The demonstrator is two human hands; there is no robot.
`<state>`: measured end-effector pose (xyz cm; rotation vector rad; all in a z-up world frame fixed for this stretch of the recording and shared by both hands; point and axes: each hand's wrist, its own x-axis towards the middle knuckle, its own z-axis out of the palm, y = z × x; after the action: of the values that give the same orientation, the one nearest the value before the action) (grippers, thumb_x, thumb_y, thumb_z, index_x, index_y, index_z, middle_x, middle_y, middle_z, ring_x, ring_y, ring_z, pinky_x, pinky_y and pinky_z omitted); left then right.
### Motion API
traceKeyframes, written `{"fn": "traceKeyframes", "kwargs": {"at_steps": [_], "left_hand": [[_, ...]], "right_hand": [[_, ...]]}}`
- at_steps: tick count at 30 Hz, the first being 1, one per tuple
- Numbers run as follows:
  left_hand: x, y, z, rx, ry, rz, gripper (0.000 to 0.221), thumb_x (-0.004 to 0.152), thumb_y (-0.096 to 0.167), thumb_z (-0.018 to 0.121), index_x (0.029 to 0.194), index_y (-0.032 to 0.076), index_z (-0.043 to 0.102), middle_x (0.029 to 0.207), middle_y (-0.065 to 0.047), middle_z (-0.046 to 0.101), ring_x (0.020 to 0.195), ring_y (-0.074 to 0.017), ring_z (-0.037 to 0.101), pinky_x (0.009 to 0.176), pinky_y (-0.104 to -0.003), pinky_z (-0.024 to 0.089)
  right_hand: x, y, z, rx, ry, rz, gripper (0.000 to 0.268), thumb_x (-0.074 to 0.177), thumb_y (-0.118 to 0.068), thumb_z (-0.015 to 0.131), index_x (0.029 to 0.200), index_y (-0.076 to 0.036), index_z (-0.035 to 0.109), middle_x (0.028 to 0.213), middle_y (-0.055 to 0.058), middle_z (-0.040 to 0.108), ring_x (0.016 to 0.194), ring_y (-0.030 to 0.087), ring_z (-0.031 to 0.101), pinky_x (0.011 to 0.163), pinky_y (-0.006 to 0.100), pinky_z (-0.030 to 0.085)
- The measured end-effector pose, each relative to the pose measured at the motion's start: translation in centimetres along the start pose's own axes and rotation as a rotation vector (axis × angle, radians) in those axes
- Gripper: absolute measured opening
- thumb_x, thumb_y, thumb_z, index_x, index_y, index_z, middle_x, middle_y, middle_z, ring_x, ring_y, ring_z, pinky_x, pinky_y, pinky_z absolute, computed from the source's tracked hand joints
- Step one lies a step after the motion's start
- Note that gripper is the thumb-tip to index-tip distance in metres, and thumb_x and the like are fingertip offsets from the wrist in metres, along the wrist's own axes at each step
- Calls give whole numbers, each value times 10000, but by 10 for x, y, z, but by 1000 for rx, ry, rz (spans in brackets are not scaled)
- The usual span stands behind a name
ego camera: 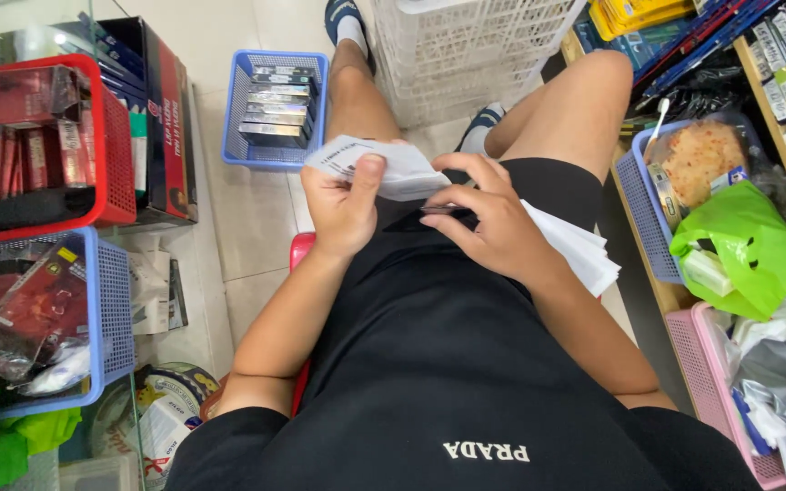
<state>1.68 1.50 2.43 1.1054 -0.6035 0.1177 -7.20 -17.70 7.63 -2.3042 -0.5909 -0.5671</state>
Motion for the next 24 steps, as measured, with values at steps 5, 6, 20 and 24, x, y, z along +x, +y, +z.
{"fn": "traceKeyframes", "kwargs": {"at_steps": [5,6,20,24], "left_hand": [[9,18,5,229,-175,85,108,963,13,726,1046,-49,757,993,-138,787,919,-192,774,866,-291,623],[8,15,4,228,-175,81,108,963,13,726,1046,-49,757,993,-138,787,919,-192,774,866,-291,623],[-3,8,10,315,-337,170,139,860,26,828,990,19,780,1003,-130,785,938,-218,794,846,-281,635],[-2,12,13,317,-367,182,142,864,18,822,1000,19,781,1006,-117,788,941,-212,797,846,-278,638]], "right_hand": [[-25,8,-51,271,128,123,99,980,-73,708,1042,-9,666,1186,141,711,984,195,702,862,287,567],[-38,18,-53,271,128,126,99,980,-73,708,1042,-9,666,1186,141,711,984,195,702,862,287,567],[-67,23,-31,652,876,-133,302,1078,-302,624,1146,-80,431,935,105,572,717,169,635,629,366,625],[-66,20,-22,659,832,-134,310,1085,-314,614,1154,-74,430,928,111,568,725,182,638,648,387,634]]}}
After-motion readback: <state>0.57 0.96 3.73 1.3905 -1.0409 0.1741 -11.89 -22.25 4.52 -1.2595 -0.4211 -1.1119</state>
